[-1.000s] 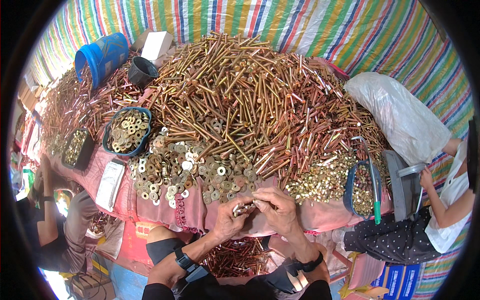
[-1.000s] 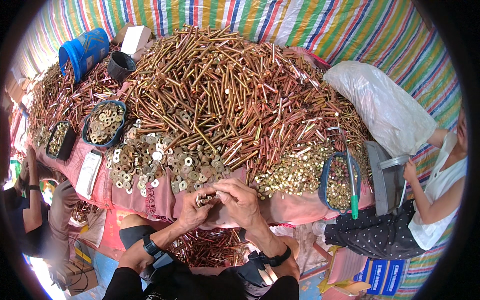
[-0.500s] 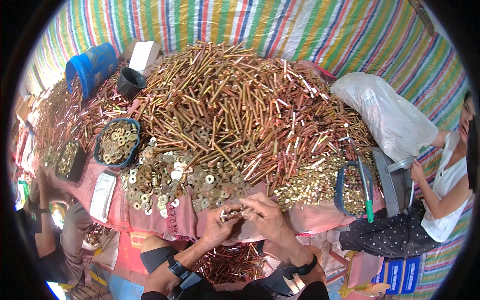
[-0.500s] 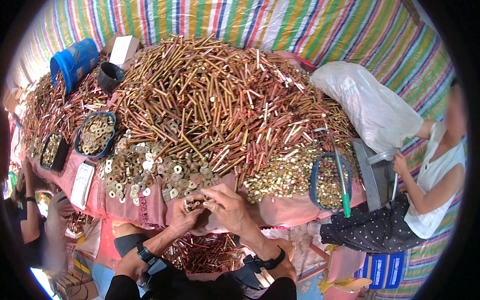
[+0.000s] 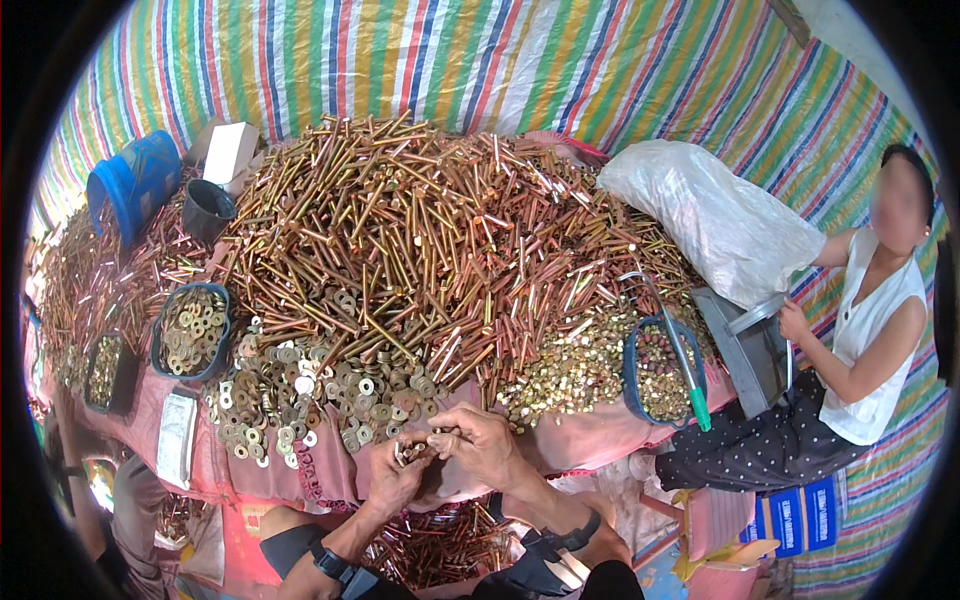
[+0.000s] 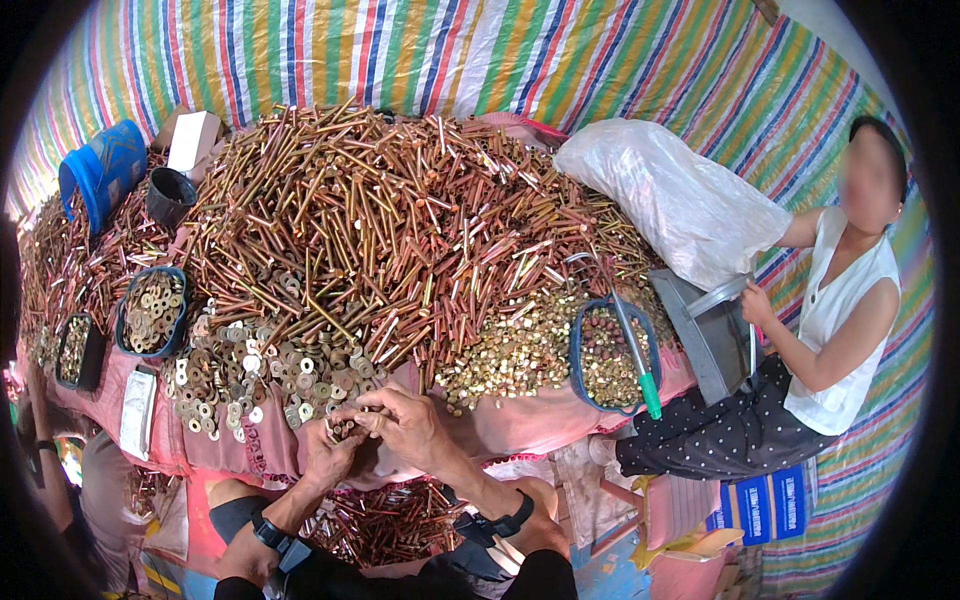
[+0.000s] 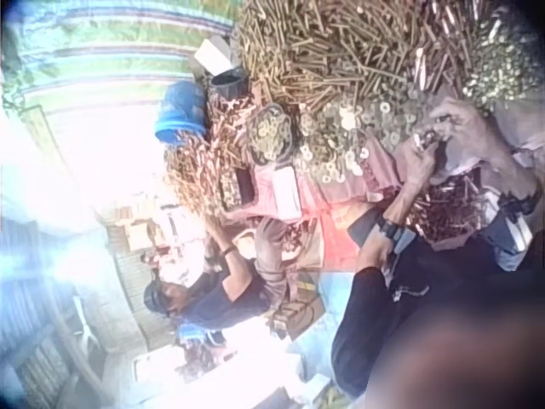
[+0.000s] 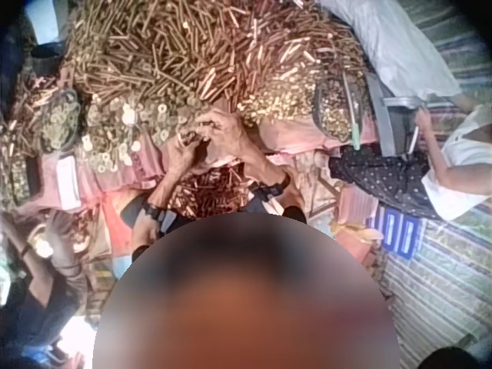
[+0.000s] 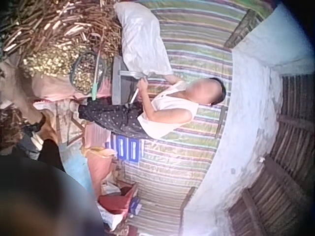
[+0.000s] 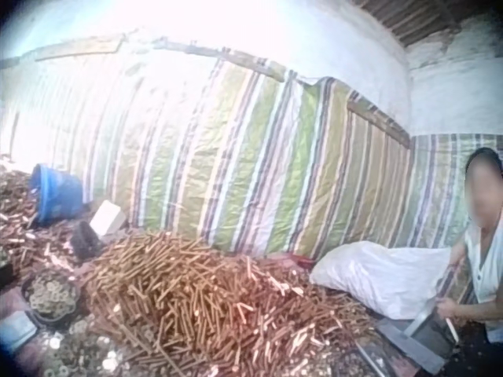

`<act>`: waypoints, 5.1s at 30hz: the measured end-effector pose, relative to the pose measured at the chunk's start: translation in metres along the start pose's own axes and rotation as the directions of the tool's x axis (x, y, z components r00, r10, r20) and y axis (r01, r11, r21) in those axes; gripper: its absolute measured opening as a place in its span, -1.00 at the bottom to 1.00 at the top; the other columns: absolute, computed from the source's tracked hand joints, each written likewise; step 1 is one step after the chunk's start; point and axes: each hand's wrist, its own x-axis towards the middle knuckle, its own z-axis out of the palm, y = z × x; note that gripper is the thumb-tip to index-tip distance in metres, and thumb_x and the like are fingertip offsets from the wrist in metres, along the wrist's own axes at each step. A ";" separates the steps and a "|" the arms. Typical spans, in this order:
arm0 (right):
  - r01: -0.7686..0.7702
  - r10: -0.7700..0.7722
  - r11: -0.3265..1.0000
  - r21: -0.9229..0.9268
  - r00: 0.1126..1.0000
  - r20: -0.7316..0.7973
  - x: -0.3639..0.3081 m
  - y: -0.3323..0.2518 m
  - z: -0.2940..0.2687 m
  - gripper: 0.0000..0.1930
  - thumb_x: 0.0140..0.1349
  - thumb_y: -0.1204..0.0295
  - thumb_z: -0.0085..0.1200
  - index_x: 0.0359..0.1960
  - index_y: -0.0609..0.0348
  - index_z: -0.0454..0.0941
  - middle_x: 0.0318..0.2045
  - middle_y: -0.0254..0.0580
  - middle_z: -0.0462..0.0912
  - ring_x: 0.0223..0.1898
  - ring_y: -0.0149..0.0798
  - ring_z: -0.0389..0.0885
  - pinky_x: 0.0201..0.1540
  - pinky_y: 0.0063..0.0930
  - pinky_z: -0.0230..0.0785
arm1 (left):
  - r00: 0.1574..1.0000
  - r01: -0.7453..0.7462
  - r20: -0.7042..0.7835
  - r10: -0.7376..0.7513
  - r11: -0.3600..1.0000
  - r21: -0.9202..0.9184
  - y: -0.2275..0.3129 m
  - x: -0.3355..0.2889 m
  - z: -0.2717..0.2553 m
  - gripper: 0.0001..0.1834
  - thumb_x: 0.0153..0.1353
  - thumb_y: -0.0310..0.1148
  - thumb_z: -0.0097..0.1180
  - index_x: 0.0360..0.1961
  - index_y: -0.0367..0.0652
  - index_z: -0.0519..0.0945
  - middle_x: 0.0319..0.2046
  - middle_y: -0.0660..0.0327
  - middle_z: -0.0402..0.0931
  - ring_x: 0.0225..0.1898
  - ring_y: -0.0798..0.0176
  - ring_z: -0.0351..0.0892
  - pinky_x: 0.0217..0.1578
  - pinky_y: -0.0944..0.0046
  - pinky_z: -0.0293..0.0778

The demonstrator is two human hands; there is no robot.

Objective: The person picks up metal tubes and threaded washers from a large pile, threading the washers onto the tubes by hand and placing the assembled pieces into a container.

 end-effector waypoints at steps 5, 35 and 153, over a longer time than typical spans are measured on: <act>-0.158 0.158 0.983 0.094 0.987 0.011 -0.004 -0.002 0.003 -0.74 0.37 0.41 0.32 0.00 0.28 0.68 -0.25 -0.14 0.67 -0.28 -0.32 0.72 -0.26 -0.40 0.56 | 1.000 -0.019 0.010 0.018 0.999 0.028 0.003 0.001 0.001 -0.75 0.26 -0.70 0.23 -0.04 -0.34 0.70 -0.23 0.23 0.72 -0.20 0.43 0.66 -0.15 0.38 0.59; 0.243 -0.246 0.957 -0.160 0.969 0.004 -0.003 -0.007 -0.004 -0.77 0.31 0.59 0.30 -0.03 0.32 0.63 -0.19 -0.03 0.67 -0.24 -0.08 0.72 -0.21 -0.31 0.59 | 1.000 -0.014 0.021 0.014 1.000 -0.009 0.010 0.000 0.001 -0.81 0.33 -0.62 0.29 -0.05 -0.32 0.71 -0.24 0.26 0.73 -0.22 0.47 0.62 -0.17 0.39 0.56; -0.650 0.216 0.760 -0.026 0.289 -0.933 -0.152 0.022 -0.443 -0.69 0.31 0.26 0.35 -0.21 0.32 0.65 -0.59 -0.14 0.65 -0.65 -0.23 0.61 -0.56 -0.31 0.45 | 1.000 -0.019 -0.001 0.019 1.000 -0.014 0.018 0.004 0.006 -0.89 0.29 -0.64 0.31 -0.19 -0.35 0.63 -0.34 0.21 0.69 -0.31 0.36 0.67 -0.21 0.34 0.59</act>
